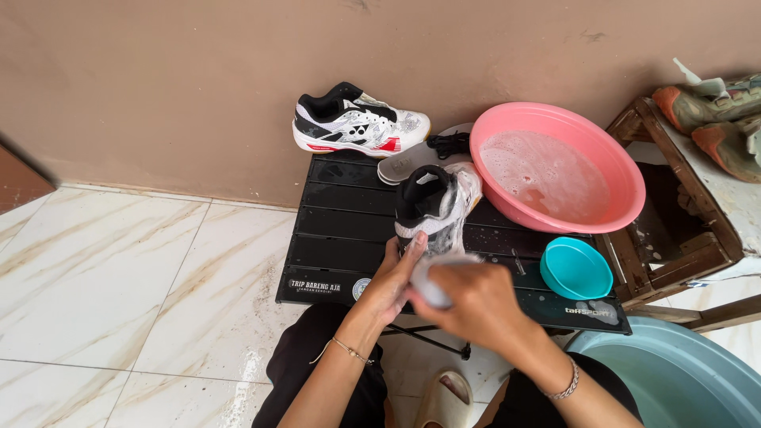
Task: The person scrubs a white and black athletic shoe with a brush and soapy water. They repeatedly dip the brush into a pink basin and scrub various parts of the shoe, including the upper, sides, and sole.
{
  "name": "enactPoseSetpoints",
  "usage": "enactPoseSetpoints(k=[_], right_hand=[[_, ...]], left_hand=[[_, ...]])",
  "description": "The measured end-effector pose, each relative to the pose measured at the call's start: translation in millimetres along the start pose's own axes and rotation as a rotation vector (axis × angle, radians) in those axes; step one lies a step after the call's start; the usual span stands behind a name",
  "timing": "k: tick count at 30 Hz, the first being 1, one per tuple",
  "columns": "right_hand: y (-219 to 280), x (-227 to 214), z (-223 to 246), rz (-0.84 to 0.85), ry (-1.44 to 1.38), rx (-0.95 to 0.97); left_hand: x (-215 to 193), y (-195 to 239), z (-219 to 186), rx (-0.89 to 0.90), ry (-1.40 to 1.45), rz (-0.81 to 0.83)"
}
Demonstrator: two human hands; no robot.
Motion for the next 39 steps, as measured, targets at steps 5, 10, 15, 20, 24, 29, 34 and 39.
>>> enactPoseSetpoints(k=[5, 10, 15, 20, 24, 29, 34, 39], right_hand=[[-7, -15, -35, -0.095, 0.037, 0.096], [-3, 1, -11, 0.134, -0.073, 0.020], [-9, -24, -44, -0.185, 0.069, 0.163], [-5, -7, -45, -0.023, -0.132, 0.194], [-12, -14, -66, -0.094, -0.226, 0.293], [-1, -1, -60, -0.139, -0.238, 0.319], [-11, -11, -60, -0.110, -0.225, 0.314], [-4, -17, -41, -0.236, -0.069, 0.207]], left_hand=[[14, 2, -3, 0.006, 0.020, 0.043], [5, 8, -5, -0.025, -0.077, 0.021], [10, 5, -6, 0.053, -0.124, 0.042], [-3, 1, -4, 0.052, -0.144, 0.025], [8, 12, -22, 0.088, -0.156, 0.050], [9, 12, -26, 0.090, -0.184, 0.066], [10, 15, -26, 0.104, -0.180, 0.113], [28, 25, -36, 0.113, -0.154, 0.160]])
Point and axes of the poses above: each hand's wrist, its own y-axis away from the middle knuckle, its own x-axis out of the palm, z = x × y, the point moved 9 cm from there along -y, towards the middle knuckle, and after that the axes turned 9 degrees about x, right-handed, at the moved point
